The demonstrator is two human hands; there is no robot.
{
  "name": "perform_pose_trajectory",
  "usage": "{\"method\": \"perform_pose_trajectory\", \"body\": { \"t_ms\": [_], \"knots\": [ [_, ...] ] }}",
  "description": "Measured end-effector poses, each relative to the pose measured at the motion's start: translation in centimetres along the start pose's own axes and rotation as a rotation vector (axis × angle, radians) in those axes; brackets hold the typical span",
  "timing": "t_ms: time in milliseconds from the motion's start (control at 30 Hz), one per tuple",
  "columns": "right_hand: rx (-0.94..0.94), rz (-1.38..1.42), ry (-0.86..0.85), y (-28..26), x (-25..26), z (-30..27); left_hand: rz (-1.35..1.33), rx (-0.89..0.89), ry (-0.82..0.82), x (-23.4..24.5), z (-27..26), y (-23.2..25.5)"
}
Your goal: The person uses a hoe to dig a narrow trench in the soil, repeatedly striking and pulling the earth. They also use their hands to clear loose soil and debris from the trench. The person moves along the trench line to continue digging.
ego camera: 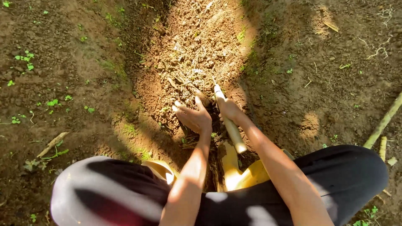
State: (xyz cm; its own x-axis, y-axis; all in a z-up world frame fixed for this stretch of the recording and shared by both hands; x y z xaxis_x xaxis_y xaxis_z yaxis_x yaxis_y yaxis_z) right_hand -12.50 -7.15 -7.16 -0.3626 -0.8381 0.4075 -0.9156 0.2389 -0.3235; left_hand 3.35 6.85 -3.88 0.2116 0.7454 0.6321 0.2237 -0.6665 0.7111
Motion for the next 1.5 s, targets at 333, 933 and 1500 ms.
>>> {"method": "perform_pose_trajectory", "body": {
  "t_ms": [333, 933, 1500],
  "knots": [
    [0.008, 0.034, -0.055, 1.2, 1.3, 1.8, -0.148, 0.655, -0.201, -8.0, -4.0, -10.5],
    [0.013, -0.046, -0.029, 0.6, 3.0, 1.9, -0.690, 0.917, 0.031, -9.5, -0.3, -9.9],
    [-0.002, -0.094, 0.017, 1.4, 3.2, 3.9, -0.168, 0.275, -0.039, -0.8, 3.5, -4.0]
  ]
}}
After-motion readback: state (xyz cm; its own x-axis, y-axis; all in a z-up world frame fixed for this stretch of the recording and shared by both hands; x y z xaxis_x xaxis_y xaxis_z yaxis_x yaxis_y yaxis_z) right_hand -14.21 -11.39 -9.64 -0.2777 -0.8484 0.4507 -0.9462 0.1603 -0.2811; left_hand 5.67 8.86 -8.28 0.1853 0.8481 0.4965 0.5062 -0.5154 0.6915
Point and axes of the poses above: each hand's wrist, its own z-axis towards the middle knuckle, its own x-axis out of the back of the hand, y = z × x, the point moved 10 cm from there along z, towards the middle knuckle, and after that the axes turned 14 degrees about -z, right-handed, at the moved point
